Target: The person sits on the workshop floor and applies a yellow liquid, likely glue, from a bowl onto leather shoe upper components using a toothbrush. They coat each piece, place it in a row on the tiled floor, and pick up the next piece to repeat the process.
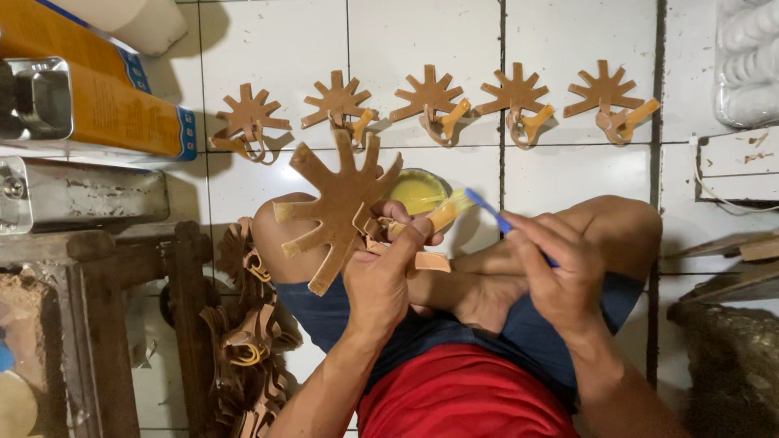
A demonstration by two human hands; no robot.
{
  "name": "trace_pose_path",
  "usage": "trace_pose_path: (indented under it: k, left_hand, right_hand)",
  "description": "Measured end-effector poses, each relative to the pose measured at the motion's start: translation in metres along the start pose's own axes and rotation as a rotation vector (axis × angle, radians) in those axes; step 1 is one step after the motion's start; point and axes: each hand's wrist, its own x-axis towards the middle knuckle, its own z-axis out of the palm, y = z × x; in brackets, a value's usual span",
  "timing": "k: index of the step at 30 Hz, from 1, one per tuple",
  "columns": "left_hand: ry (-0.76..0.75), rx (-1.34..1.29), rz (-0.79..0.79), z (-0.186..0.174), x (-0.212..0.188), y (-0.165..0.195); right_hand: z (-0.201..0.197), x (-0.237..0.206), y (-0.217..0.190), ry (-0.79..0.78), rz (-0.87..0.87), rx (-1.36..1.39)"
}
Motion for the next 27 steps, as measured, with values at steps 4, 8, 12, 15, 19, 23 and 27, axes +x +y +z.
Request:
trace_pose_path:
  k: [4, 8, 12, 15, 19, 23, 27]
  left_hand:
    - [-0.037, -0.022, 0.011, -0.001, 0.0, -0.004]
    - [-0.024, 0.058, -0.002, -0.002, 0.0, -0.007]
    - [0.0, -0.032, 0.02, -0.002, 0.012, -0.016]
    - [0.058, -0.13, -0.014, 0.004, 0.036, -0.029]
    - [-0.01, -0.203, -0.248, 0.022, 0.065, -0.051]
    - [-0.159, -0.247, -0.381, 0.068, 0.099, -0.083]
    - [-0.198, -0.084, -0.353, 0.138, 0.144, -0.12]
  right_hand:
    - [-0.002, -0.007, 0.006, -0.035, -0.083, -0.018]
    - [-0.003, 0.004, 0.022, -0.023, 0.199, -0.081]
    - [-0.027, 0.007, 0.056, 0.182, 0.22, 0.15]
    - [-0.051, 0.008, 0.097, 0.39, 0.333, 0.469]
    - [-0.087, 0.008, 0.158, 0.726, 0.331, 0.599]
    - [-0.09, 0.0, 0.2, 0.879, 0.421, 0.449]
    - [-0.083, -0.006, 0.215, 0.853, 0.457, 0.299]
